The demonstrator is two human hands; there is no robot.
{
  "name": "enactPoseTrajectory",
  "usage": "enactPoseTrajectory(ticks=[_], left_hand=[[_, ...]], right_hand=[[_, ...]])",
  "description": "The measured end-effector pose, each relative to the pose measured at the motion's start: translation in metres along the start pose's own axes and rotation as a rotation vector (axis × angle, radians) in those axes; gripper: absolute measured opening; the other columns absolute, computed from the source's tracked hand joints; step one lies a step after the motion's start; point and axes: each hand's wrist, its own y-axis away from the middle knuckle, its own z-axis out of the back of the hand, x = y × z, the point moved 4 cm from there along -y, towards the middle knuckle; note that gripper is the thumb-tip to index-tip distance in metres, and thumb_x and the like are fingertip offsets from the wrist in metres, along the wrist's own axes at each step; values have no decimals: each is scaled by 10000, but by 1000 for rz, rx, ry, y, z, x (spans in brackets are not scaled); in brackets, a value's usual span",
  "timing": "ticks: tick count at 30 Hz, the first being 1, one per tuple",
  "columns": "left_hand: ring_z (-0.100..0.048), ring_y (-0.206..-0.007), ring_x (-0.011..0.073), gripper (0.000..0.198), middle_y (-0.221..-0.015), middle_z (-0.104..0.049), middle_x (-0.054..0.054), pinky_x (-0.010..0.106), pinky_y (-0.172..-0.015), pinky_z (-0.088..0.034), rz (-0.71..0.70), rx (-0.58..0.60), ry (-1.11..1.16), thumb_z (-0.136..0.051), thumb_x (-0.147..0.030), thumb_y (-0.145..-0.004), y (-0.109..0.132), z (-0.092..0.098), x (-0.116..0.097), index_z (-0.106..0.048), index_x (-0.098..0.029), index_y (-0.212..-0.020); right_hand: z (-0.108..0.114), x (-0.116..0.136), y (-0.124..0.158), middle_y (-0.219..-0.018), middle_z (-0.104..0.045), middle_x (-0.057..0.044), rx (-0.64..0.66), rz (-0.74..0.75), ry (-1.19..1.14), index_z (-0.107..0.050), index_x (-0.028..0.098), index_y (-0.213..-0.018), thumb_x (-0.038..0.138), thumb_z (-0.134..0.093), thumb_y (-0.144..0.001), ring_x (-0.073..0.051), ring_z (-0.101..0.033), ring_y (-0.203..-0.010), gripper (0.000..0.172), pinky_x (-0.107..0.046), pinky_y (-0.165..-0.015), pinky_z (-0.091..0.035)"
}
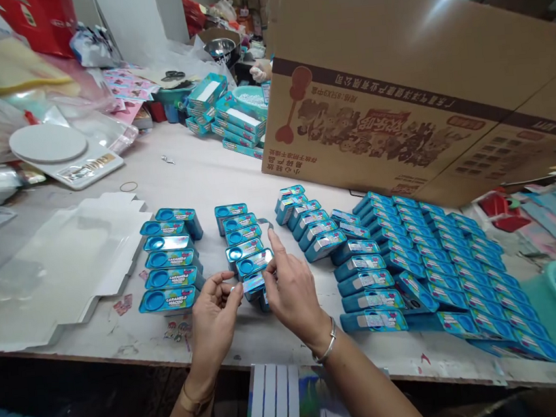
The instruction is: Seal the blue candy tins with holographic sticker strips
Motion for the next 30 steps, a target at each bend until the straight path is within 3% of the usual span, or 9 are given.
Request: enactPoseTrajectory(ticks=[4,9,11,16,20,23,27,30], left_hand=[[-556,-607,119,337,-633,-577,-58,223,-595,-429,17,9,83,-677,-381,-780,-3,-6,14,-550,-177,-1015],[-529,-572,117,379,-594,-551,-65,226,-577,-415,72,-12,99,-697,-401,-746,-3,-7,36,-545,-167,-1001],[-528,-573,119,384,-597,-546,-60,228,-572,-421,67,-51,77,-711,-407,-742,2,-4,38,-563,-163,-998],[-582,-693,130,508,-873,-640,34,233,-588,-479,-118,-129,143,-649,-516,-839,9,4,7,-561,-162,-1194],[-616,-748,155,756,-1046,-654,107,245,-567,-498,-125,68,282,-579,-718,-812,-4,-3,-19,-523,-159,-1317],[-595,-676,141,809,-951,-669,97,231,-534,-471,-78,189,346,-592,-802,-729,-12,-11,-27,-595,-144,-1201],[-502,-575,103,454,-648,-575,-7,206,-539,-422,-132,55,197,-650,-611,-817,-11,-11,-31,-618,-161,-763],[-466,-567,104,378,-581,-511,-30,204,-537,-391,-185,-29,64,-604,-468,-881,-8,-9,-32,-571,-175,-644]], right_hand=[[-6,-6,1,-839,-623,-15,30,-65,-61,-216,206,-1574,130,-490,-891,-206,-582,-771,740,-347,-741,-508],[-4,-12,-1,-1084,-564,-100,-12,-100,-74,-278,243,-1566,139,-514,-870,-230,-559,-882,743,-396,-810,-529],[0,-12,-3,-1077,-535,-98,-25,-94,-95,-323,252,-1553,118,-485,-879,-224,-556,-886,706,-405,-828,-530],[27,3,-4,-1021,-516,-55,-66,-103,-303,-544,298,-1405,231,-559,-934,-196,-541,-910,476,-366,-846,-523],[44,17,-4,-975,-563,-34,49,-184,-533,-662,288,-1265,326,-586,-948,-162,-558,-849,328,-301,-768,-512],[45,19,-5,-1004,-633,-45,117,-266,-691,-710,255,-1185,373,-605,-934,-167,-591,-870,296,-293,-761,-509],[32,15,-6,-1024,-688,-50,99,-357,-804,-724,227,-1106,411,-644,-896,-172,-623,-853,290,-302,-745,-515],[19,9,-11,-840,-645,-18,-79,-346,-640,-715,198,-894,387,-677,-860,-151,-572,-733,196,-288,-674,-478]])
